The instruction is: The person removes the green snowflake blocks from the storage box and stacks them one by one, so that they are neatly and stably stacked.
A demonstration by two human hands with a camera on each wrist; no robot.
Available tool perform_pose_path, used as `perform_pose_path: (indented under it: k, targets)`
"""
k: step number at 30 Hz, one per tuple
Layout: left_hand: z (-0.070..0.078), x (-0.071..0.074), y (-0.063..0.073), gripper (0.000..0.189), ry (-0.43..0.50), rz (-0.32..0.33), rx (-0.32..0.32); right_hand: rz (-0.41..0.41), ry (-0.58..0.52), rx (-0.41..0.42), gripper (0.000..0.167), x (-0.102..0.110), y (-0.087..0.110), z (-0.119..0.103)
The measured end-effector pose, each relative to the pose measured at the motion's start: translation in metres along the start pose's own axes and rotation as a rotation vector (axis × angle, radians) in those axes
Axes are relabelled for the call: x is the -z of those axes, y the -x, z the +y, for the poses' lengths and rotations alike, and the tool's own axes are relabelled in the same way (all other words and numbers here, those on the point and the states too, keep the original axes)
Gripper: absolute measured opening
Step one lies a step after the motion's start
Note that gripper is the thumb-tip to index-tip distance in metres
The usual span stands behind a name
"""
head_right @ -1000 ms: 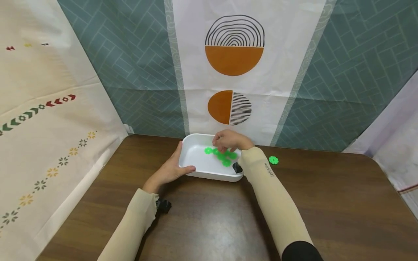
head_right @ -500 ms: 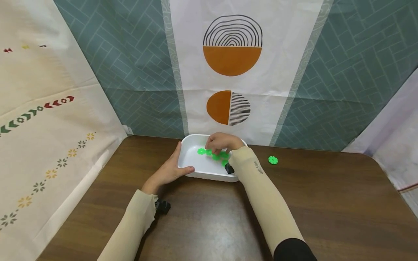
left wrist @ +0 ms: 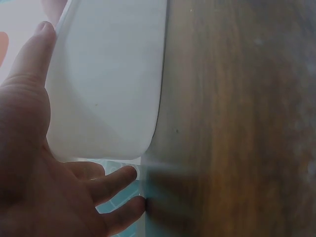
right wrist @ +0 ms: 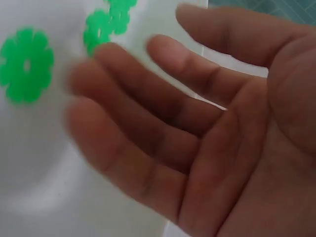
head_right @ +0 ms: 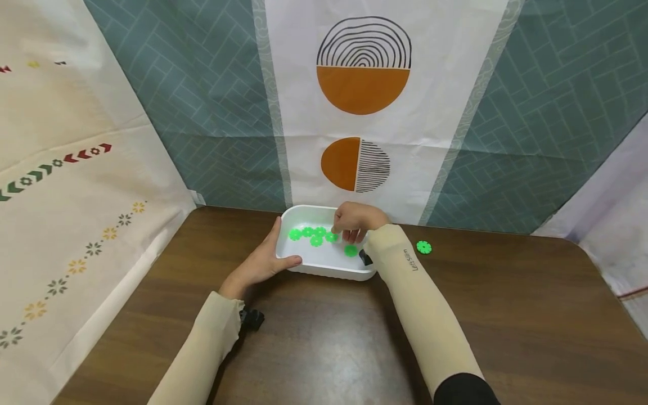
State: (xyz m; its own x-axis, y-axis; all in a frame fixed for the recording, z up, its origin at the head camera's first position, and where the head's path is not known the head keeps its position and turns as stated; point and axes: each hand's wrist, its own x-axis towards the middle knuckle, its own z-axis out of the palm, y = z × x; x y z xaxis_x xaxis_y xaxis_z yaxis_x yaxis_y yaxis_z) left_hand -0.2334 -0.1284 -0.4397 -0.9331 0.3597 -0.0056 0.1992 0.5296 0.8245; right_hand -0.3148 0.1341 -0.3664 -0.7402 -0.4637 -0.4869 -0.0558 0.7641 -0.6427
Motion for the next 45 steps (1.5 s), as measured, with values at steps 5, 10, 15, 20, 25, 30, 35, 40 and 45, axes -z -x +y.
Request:
perform_pose_path:
  k: [5, 10, 15, 20, 25, 30, 35, 40, 45]
  targets:
    - [-0.002, 0.001, 0.003, 0.125, -0.014, -0.003, 0.033, -0.064, 0.023, -0.055, 0.029, -0.004, -0.001, 0.003]
    - [-0.005, 0.001, 0.005, 0.124, -0.005, -0.002, 0.047, -0.068, -0.041, 0.046, 0.023, -0.016, -0.012, -0.002]
    - [-0.004, 0.0, 0.003, 0.123, 0.013, -0.008, 0.022, 0.008, -0.103, 0.137, 0.016, -0.021, -0.02, 0.0]
    - [-0.001, 0.001, 0.001, 0.124, -0.007, -0.016, 0.018, 0.005, 0.05, 0.112, 0.024, -0.023, -0.022, 0.009]
    - [0.0, 0.002, 0.0, 0.123, -0.023, -0.03, 0.018, -0.023, 0.154, 0.136, 0.031, -0.033, -0.028, 0.017]
    - [0.001, 0.003, 0.0, 0.123, -0.023, -0.032, 0.011, 0.036, 0.219, 0.158, 0.021, -0.038, -0.032, 0.015]
    - [0.001, 0.003, 0.001, 0.123, -0.027, -0.029, 0.022, 0.04, 0.252, 0.141, 0.019, -0.04, -0.033, 0.012]
    - [0.001, 0.002, -0.001, 0.123, -0.026, -0.033, 0.028, 0.037, 0.295, 0.131, 0.023, -0.043, -0.034, 0.01]
    - [0.0, 0.002, -0.001, 0.123, -0.024, -0.031, 0.028, 0.146, 0.375, 0.299, 0.015, -0.04, -0.033, 0.007]
